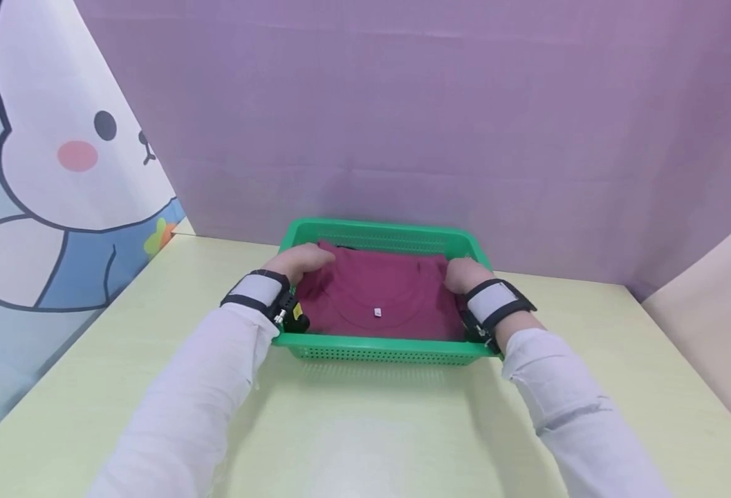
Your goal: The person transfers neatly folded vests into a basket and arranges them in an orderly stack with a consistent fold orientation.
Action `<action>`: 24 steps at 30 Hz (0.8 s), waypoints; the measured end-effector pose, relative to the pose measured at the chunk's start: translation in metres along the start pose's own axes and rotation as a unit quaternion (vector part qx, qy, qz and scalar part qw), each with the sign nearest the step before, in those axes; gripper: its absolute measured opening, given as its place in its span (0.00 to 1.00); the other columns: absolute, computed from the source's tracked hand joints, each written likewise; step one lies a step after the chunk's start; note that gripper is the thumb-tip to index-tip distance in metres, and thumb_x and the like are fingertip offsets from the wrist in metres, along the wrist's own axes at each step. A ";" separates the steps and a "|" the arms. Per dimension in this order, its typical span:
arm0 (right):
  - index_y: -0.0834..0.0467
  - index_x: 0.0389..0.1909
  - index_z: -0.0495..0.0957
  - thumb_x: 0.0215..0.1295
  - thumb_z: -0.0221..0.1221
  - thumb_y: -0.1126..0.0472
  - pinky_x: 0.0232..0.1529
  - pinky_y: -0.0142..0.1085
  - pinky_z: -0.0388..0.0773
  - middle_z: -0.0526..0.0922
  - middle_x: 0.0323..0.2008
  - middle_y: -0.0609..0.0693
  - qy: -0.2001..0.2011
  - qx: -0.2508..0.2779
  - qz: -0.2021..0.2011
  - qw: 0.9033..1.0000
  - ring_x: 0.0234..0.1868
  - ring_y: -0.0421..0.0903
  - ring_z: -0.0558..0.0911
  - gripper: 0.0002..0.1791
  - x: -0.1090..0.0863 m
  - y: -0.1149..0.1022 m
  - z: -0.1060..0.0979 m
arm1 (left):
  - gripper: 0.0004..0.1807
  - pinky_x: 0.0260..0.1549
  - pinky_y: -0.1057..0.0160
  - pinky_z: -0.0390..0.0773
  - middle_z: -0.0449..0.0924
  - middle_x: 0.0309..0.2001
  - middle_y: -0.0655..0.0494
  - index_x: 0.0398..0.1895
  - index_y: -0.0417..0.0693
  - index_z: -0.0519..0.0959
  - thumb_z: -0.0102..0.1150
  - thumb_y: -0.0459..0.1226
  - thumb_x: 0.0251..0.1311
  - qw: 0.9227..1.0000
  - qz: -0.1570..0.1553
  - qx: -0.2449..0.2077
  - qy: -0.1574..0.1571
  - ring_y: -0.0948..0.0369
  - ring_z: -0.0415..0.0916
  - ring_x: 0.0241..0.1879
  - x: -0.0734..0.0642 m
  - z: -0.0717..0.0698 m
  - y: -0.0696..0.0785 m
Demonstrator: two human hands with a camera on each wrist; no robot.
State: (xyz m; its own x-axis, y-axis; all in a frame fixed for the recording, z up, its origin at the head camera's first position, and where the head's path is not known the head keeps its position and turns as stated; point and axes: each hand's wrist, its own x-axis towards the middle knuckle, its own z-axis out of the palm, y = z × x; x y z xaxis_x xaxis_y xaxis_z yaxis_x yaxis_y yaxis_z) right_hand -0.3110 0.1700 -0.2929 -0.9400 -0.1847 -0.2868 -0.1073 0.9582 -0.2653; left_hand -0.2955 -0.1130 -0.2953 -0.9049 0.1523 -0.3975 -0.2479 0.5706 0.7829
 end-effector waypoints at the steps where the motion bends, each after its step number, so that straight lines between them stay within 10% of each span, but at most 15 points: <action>1: 0.65 0.26 0.77 0.62 0.46 0.69 0.31 0.34 0.73 0.77 0.25 0.55 0.017 -0.030 -0.006 0.999 0.27 0.46 0.74 0.12 0.000 -0.001 -0.001 | 0.32 0.68 0.54 0.59 0.47 0.73 0.40 0.71 0.30 0.48 0.38 0.39 0.68 1.000 0.001 -0.003 0.002 0.49 0.51 0.70 0.000 0.000 0.000; 11: 0.65 0.23 0.76 0.57 0.47 0.69 0.17 0.30 0.69 0.77 0.22 0.54 0.016 -0.030 -0.024 0.999 0.19 0.45 0.73 0.10 -0.005 0.002 -0.009 | 0.32 0.65 0.55 0.63 0.48 0.72 0.41 0.70 0.30 0.51 0.38 0.39 0.67 0.999 0.004 -0.022 0.028 0.50 0.54 0.67 0.003 -0.003 -0.003; 24: 0.67 0.34 0.74 0.69 0.49 0.61 0.37 0.41 0.81 0.77 0.31 0.58 -0.055 0.062 0.006 0.997 0.33 0.51 0.78 0.12 -0.016 0.001 -0.019 | 0.33 0.67 0.51 0.60 0.43 0.74 0.41 0.72 0.33 0.46 0.38 0.41 0.70 0.999 0.004 -0.020 0.037 0.48 0.49 0.71 -0.001 -0.007 0.006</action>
State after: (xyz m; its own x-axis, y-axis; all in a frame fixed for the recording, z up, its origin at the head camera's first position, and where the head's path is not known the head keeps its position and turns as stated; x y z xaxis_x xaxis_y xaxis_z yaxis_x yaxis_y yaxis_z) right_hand -0.3023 0.1784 -0.2708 -0.8987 -0.2034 -0.3885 -0.0491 0.9271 -0.3716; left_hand -0.2986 -0.1153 -0.2873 -0.9296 0.0967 -0.3557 -0.2525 0.5360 0.8056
